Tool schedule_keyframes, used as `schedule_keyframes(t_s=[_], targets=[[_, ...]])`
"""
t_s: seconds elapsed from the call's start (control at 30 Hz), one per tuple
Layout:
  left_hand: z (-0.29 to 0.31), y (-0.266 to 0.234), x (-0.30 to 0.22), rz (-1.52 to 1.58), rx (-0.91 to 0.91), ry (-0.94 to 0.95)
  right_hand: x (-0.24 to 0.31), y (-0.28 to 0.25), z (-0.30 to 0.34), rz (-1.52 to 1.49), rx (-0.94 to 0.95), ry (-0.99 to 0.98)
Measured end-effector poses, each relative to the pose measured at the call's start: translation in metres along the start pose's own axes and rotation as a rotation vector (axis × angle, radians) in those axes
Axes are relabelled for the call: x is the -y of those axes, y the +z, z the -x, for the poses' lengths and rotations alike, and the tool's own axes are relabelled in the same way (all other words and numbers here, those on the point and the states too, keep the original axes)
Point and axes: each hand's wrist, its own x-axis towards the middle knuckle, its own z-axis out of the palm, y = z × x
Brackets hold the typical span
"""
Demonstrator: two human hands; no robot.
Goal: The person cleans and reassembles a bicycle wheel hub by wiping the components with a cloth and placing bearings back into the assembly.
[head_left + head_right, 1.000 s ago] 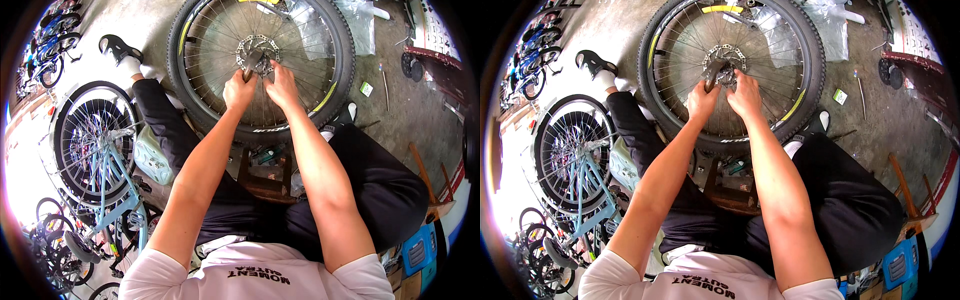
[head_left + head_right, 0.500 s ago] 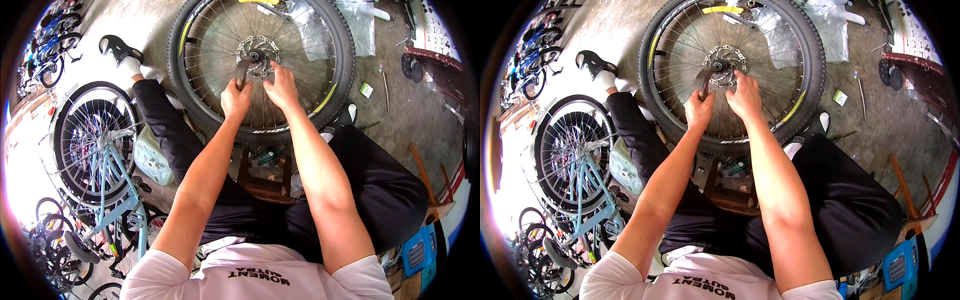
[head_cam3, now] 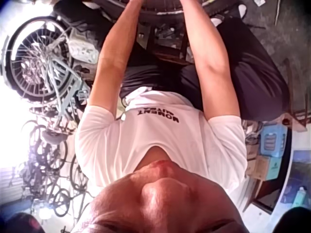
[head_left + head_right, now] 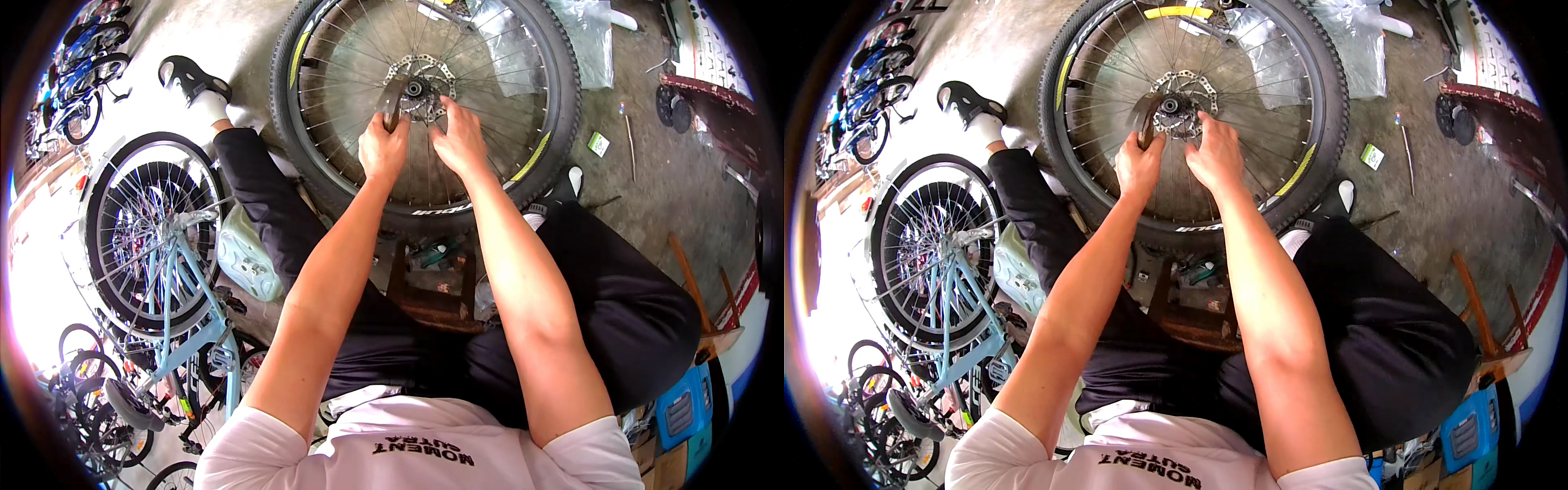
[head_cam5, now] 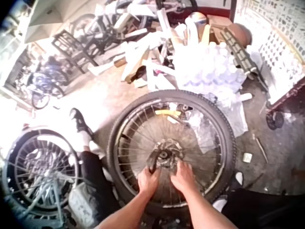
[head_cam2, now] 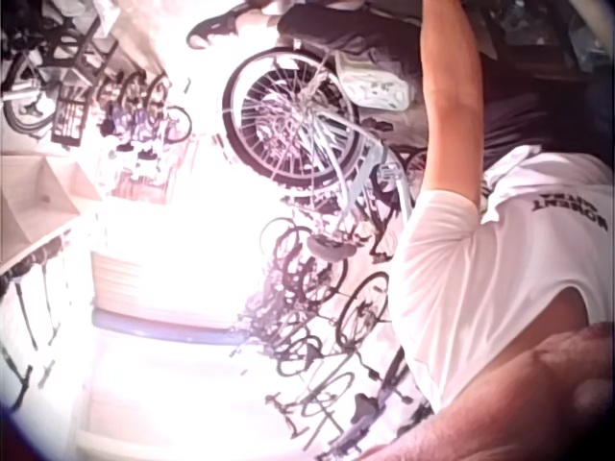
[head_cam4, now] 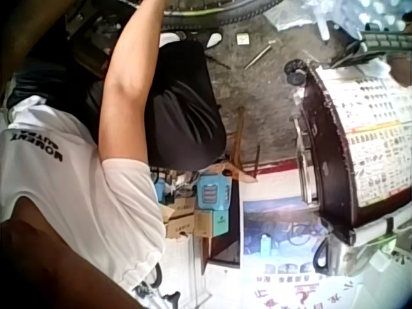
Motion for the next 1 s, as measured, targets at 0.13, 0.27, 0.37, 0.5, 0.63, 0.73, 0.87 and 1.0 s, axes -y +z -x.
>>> schedule_keyframes(t_s=[0.13,0.27,0.37,0.5,0.63,0.73,0.87,1.0], targets=[[0.001,0.005,-0.007,-0.023,0.009,0.022,-0.003,0.001,0.001,-0.002,-0.029,-0.002],[0.002,0.006,-0.003,-0.046,0.028,0.035,-0.003,0.004,0.003,-0.010,-0.029,-0.014],[0.005,0.008,-0.009,-0.064,0.034,0.054,-0.006,0.003,-0.002,-0.001,-0.045,-0.037],[0.010,0.007,-0.002,-0.062,0.090,0.035,-0.008,0.006,-0.001,-0.009,-0.008,-0.016],[0.016,0.003,0.001,-0.101,0.083,0.035,-0.009,0.006,-0.001,-0.003,-0.034,-0.043],[0.020,0.002,0.005,-0.096,0.100,0.021,-0.009,0.005,-0.001,-0.006,-0.041,-0.042],[0.019,0.002,0.019,-0.025,0.040,0.016,-0.005,0.003,0.001,0.004,0.023,-0.010],[0.016,0.001,0.018,0.000,0.036,-0.012,-0.009,0.006,-0.001,0.011,-0.011,-0.027]])
